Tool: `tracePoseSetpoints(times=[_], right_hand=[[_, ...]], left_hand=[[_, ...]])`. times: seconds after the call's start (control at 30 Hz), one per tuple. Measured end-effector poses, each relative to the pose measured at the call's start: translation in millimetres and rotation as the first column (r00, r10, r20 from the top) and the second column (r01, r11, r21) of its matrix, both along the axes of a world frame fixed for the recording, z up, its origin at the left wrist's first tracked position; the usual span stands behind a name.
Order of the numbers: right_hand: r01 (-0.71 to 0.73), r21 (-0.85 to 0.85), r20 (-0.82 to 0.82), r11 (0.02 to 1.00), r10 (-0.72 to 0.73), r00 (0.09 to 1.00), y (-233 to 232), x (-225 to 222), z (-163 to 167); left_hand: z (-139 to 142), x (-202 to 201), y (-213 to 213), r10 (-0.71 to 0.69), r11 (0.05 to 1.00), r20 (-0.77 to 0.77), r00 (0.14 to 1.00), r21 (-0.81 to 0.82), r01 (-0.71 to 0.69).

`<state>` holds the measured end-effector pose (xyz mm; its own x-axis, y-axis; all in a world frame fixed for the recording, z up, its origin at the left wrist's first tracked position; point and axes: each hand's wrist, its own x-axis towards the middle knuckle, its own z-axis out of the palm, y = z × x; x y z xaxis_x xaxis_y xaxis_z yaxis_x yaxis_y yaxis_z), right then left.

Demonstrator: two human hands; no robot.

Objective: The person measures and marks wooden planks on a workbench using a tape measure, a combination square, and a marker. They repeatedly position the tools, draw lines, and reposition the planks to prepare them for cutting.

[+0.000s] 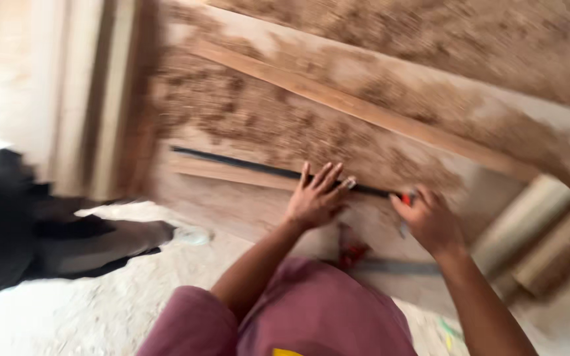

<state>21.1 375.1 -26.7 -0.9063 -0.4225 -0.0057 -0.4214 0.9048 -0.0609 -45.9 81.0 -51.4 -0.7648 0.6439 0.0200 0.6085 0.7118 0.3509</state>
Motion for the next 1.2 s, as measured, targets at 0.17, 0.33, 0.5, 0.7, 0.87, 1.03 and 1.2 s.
tracePoseSetpoints(times=[0.17,0.33,0.5,0.7,0.87,1.03,1.2], right_hand=[[-0.031,0.033,-0.003,0.999,0.031,1.0,-11.5,-4.8,-2.5],[-0.016,0.063,0.028,0.998,0.014,1.0,-16.2,-1.8,-6.9],[0.002,0.052,0.022,0.999,-0.003,1.0,-13.1,-2.1,-7.4],[0.052,-0.002,0.041,0.999,-0.052,0.998,-4.3,1.6,-10.2],[0.146,-0.075,0.128,0.986,-0.135,0.983,6.9,11.0,-4.3],[0.026,-0.043,0.068,0.999,-0.023,0.997,11.7,11.7,5.7],[0.03,-0.051,-0.001,0.998,-0.03,1.0,13.5,8.9,4.6]], left_hand=[[21.6,-18.3,-73.4,0.495,0.86,-0.02,0.869,-0.13,-0.493],[30.3,-50.3,-156.8,0.859,0.498,-0.005,0.512,-0.228,-0.837],[41.2,-53.0,-201.2,0.92,0.376,0.034,0.39,-0.353,-0.857],[17.5,-41.8,-209.0,0.906,0.356,-0.063,0.418,-0.42,-0.835],[-18.0,-36.0,-181.6,0.759,0.648,-0.019,0.651,-0.067,-0.758],[-14.6,-23.4,-90.6,0.474,0.861,-0.022,0.88,-0.2,-0.468],[-8.4,-8.1,3.1,0.258,0.958,0.032,0.965,0.123,-0.261]])
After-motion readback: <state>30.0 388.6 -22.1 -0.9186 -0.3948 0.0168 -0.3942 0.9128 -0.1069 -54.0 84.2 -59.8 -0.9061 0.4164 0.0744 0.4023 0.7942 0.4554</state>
